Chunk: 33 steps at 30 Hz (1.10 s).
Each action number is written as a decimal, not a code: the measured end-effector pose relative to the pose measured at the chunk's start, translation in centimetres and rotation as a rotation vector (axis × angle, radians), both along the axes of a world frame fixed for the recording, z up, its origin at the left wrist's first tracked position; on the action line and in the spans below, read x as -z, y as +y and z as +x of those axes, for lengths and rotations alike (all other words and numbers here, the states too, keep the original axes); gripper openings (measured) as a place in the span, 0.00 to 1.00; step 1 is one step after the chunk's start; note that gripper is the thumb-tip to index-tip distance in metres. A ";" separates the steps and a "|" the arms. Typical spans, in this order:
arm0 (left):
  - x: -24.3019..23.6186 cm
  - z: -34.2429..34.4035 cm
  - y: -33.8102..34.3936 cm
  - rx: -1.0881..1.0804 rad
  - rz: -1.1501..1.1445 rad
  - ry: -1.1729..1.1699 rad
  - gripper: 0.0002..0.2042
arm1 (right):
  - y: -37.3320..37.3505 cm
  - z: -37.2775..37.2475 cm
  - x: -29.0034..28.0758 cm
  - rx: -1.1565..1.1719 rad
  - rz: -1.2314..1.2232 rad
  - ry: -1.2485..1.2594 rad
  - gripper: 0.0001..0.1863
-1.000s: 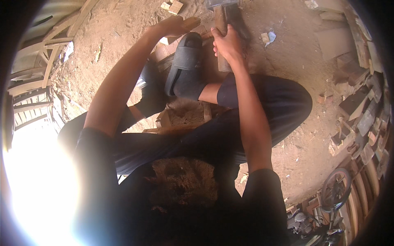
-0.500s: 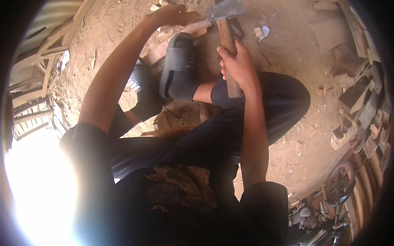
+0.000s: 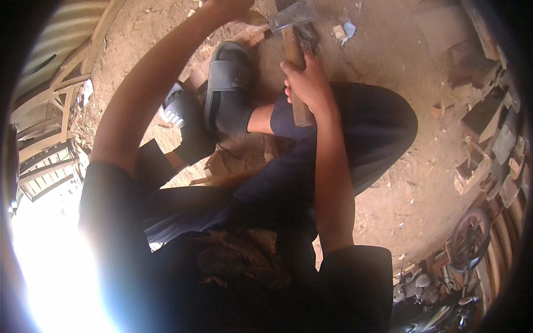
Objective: The person sits on the ground and uses a knife to carve small wooden blocks, then uses a hammer to split them further. The person handles the pieces by hand, inspecting and repositioning them during the process.
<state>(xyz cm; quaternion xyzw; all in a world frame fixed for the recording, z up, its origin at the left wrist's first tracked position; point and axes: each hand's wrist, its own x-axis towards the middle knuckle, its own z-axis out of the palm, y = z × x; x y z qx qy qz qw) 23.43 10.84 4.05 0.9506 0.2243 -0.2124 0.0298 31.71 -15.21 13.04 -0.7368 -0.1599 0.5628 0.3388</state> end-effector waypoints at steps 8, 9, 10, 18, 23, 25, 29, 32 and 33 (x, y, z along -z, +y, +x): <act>-8.6 -8.8 2.8 -0.329 -0.720 0.647 0.20 | 0.8 -1.0 0.1 -0.008 0.015 0.064 0.12; -9.2 -11.0 3.2 -0.473 -0.799 0.707 0.16 | 1.2 -1.5 -0.1 -0.036 0.026 0.075 0.12; -8.2 -11.8 3.2 -0.574 -0.897 0.753 0.13 | 1.0 -1.4 -0.3 -0.035 0.007 0.069 0.12; -8.4 -18.6 -2.3 0.031 -0.154 -0.027 0.14 | 1.1 -3.3 -0.4 -0.088 0.007 0.104 0.12; -8.7 -21.9 -5.1 -0.217 -0.193 -0.307 0.13 | 1.6 -4.8 -1.0 -0.165 0.001 0.109 0.12; -9.1 -23.1 -5.1 -0.437 -0.247 -0.313 0.15 | 1.9 -5.4 -1.5 -0.205 -0.016 0.111 0.15; -9.0 -25.0 -4.2 -0.581 -0.259 -0.319 0.21 | 2.1 -6.5 -1.4 -0.255 0.006 0.147 0.14; -7.3 -25.8 -4.6 -0.542 -0.194 -0.507 0.20 | 2.1 -7.1 -1.5 -0.272 0.001 0.173 0.15; -6.9 -25.9 -5.0 -0.560 -0.180 -0.508 0.20 | 2.1 -7.3 -1.6 -0.278 -0.005 0.176 0.15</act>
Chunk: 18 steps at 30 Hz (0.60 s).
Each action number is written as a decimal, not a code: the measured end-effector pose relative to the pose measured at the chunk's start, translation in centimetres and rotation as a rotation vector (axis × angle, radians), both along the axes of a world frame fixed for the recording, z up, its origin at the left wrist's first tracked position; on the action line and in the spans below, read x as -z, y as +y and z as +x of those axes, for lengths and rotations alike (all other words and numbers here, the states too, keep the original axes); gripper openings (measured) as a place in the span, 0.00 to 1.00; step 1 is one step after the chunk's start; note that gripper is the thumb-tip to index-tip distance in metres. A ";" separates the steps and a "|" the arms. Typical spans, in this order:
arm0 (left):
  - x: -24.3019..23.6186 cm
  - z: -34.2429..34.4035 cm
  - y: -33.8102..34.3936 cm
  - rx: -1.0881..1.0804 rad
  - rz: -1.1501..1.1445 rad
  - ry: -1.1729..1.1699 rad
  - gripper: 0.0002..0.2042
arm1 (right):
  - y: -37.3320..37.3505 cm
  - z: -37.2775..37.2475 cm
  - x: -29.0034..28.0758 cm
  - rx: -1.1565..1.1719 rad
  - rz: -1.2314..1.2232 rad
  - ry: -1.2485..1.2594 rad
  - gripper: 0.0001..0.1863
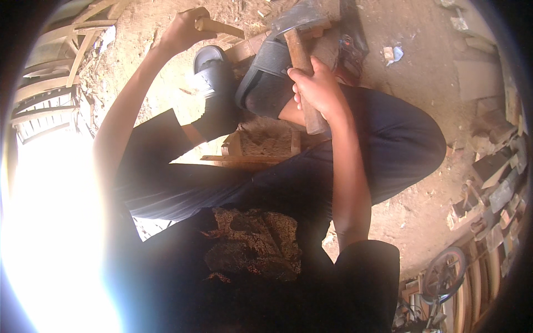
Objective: The person sits on the ground and uses a knife to carve small wooden blocks, then uses a hammer to split them further. The person handles the pieces by hand, inspecting and repositioning them during the process.
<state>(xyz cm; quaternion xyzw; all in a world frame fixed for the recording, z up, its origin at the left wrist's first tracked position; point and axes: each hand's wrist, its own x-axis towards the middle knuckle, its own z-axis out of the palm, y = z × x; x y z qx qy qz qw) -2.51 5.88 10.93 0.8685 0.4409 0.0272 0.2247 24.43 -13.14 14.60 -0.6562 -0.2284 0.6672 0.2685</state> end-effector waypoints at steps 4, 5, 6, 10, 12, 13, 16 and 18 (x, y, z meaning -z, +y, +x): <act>0.0 -0.2 -0.7 0.113 -0.043 0.004 0.22 | -0.2 -0.3 0.3 -0.026 0.003 0.003 0.17; 0.0 -0.4 -0.8 0.127 -0.033 0.007 0.22 | -0.2 -0.3 0.3 -0.027 0.007 0.005 0.17; -0.1 -0.6 -0.8 0.141 -0.023 0.011 0.22 | -0.1 -0.3 0.1 -0.032 0.002 -0.004 0.17; -1.0 -0.4 -1.2 0.136 -0.182 0.016 0.20 | 0.0 -0.1 -0.1 -0.041 0.006 -0.011 0.17; -1.1 -0.2 -1.6 -0.005 -0.218 0.059 0.20 | -0.1 0.0 0.1 -0.042 0.009 0.000 0.19; -1.1 -0.1 -1.8 -0.076 -0.235 0.081 0.20 | -0.2 -0.1 0.2 -0.042 0.007 0.005 0.21; 0.2 -1.1 -2.7 0.109 -0.139 -0.136 0.21 | 0.0 -0.1 0.5 -0.066 -0.014 -0.046 0.28; 1.2 -1.0 -4.7 0.099 -0.089 -0.149 0.19 | 0.4 -0.2 0.4 -0.134 -0.017 -0.141 0.36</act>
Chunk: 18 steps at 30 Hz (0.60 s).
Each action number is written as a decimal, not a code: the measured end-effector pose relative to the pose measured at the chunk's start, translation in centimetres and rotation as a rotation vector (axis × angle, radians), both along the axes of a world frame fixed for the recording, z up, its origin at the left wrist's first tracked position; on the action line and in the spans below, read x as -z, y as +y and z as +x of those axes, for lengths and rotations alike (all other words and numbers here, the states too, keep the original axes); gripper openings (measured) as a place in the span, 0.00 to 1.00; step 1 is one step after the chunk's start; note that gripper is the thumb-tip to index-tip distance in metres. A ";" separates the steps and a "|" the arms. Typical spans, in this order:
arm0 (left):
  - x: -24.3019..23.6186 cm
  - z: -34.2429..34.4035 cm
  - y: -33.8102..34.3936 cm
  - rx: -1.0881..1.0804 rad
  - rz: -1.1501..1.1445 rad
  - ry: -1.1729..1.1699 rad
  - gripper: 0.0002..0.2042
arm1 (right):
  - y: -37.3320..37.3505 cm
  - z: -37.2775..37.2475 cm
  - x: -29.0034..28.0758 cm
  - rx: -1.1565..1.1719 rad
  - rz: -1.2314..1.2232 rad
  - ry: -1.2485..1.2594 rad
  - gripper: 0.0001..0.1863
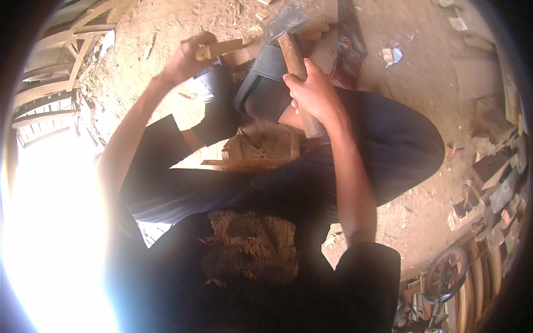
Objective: The person sits on the ground and uses a knife to carve small wooden blocks, then uses a hammer to split them further. The person handles the pieces by hand, inspecting and repositioning them during the process.
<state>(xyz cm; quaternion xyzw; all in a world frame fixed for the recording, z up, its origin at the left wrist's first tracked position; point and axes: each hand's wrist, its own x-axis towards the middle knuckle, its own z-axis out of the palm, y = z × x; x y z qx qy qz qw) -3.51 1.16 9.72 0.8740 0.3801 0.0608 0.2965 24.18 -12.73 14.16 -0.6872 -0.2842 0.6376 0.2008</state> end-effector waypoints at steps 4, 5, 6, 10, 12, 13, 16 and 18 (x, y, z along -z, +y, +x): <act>-0.5 0.2 -2.6 -0.013 0.008 0.035 0.20 | 2.3 0.1 -1.5 -0.234 0.106 -0.271 0.34; -0.6 0.2 -2.6 -0.018 -0.002 0.035 0.20 | 2.8 0.0 -1.1 -0.298 0.162 -0.320 0.33; -0.8 0.3 -2.4 -0.023 -0.011 0.036 0.20 | 3.4 -0.2 -0.6 -0.363 0.220 -0.368 0.32; -0.8 0.0 -1.9 -0.039 -0.074 0.041 0.20 | 6.5 -0.3 1.5 -0.613 0.401 -0.474 0.28; -1.4 0.3 -1.3 -0.044 -0.121 0.035 0.20 | 8.1 -0.4 0.8 -0.765 0.399 -0.506 0.26; -1.8 0.5 -1.0 -0.047 -0.144 0.032 0.20 | 9.3 -0.2 2.4 -0.822 0.406 -0.486 0.26; -1.9 0.8 -0.4 -0.031 -0.126 0.035 0.20 | 11.7 0.1 2.3 -0.976 0.408 -0.489 0.27; -2.0 1.0 0.0 -0.028 -0.136 0.031 0.21 | 12.4 1.1 2.8 -0.998 0.505 -0.531 0.27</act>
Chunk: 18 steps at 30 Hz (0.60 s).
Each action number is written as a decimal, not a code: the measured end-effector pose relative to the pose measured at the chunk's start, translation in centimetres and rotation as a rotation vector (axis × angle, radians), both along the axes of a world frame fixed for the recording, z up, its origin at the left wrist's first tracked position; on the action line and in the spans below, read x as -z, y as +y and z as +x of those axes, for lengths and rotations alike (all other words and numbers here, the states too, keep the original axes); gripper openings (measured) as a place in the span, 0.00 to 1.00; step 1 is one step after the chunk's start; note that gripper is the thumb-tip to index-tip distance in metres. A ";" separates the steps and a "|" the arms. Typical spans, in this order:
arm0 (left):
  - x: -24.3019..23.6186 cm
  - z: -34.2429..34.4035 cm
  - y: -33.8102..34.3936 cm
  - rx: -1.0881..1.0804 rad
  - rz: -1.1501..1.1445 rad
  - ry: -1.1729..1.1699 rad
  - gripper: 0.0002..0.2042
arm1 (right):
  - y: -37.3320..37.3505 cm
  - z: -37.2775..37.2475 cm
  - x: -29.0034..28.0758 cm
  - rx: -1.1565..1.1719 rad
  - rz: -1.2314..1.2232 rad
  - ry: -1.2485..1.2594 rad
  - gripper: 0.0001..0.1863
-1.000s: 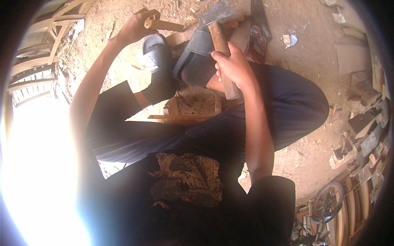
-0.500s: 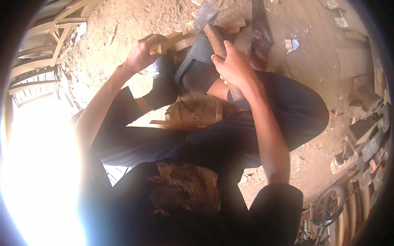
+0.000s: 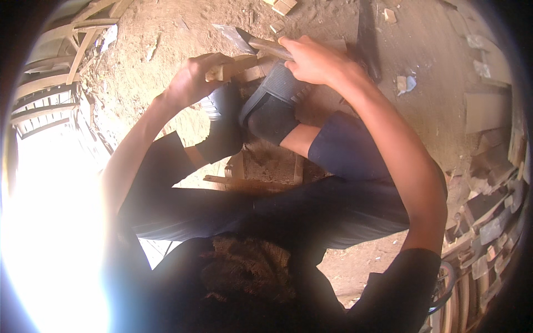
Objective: The person sits on the ground and uses a knife to carve small wooden blocks, then uses a hammer to split them further. The person handles the pieces by hand, inspecting and repositioning them during the process.
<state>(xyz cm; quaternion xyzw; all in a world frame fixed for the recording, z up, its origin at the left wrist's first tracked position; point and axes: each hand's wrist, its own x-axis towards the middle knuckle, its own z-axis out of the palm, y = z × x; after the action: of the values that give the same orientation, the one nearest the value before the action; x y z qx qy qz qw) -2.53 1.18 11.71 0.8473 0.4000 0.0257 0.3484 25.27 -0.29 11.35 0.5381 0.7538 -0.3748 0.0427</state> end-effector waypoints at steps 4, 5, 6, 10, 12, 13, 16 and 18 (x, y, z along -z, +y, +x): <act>0.1 0.2 0.2 -0.011 -0.049 0.023 0.21 | 2.2 1.0 -0.3 -0.093 -0.113 -0.023 0.26; 0.1 0.2 0.1 -0.022 -0.064 0.033 0.21 | 2.2 1.1 0.3 -0.083 -0.085 0.002 0.25; 0.1 0.3 0.2 0.014 -0.019 -0.001 0.22 | 1.8 1.5 1.1 -0.072 -0.057 0.026 0.25; 0.1 0.5 -0.3 -0.029 -0.060 0.004 0.23 | 1.8 2.0 3.0 -0.013 -0.047 0.087 0.24; 0.0 0.6 -0.2 -0.028 -0.086 0.013 0.23 | 2.3 2.2 2.6 0.011 -0.104 0.093 0.25; 0.0 0.6 -0.2 -0.028 -0.098 0.018 0.22 | 2.4 2.3 2.6 0.022 -0.133 0.095 0.25; 0.0 0.5 0.0 -0.020 -0.099 0.017 0.22 | 2.5 1.8 2.4 0.034 -0.259 0.079 0.26; -0.1 0.6 -0.1 -0.025 -0.091 0.009 0.21 | 2.6 1.7 2.0 0.006 -0.271 0.043 0.26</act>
<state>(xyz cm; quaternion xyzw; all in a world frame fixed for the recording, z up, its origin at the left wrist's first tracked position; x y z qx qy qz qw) -1.92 1.11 11.79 0.8256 0.4130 0.0081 0.3845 26.96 2.31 9.33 0.5213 0.6956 -0.4847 0.0975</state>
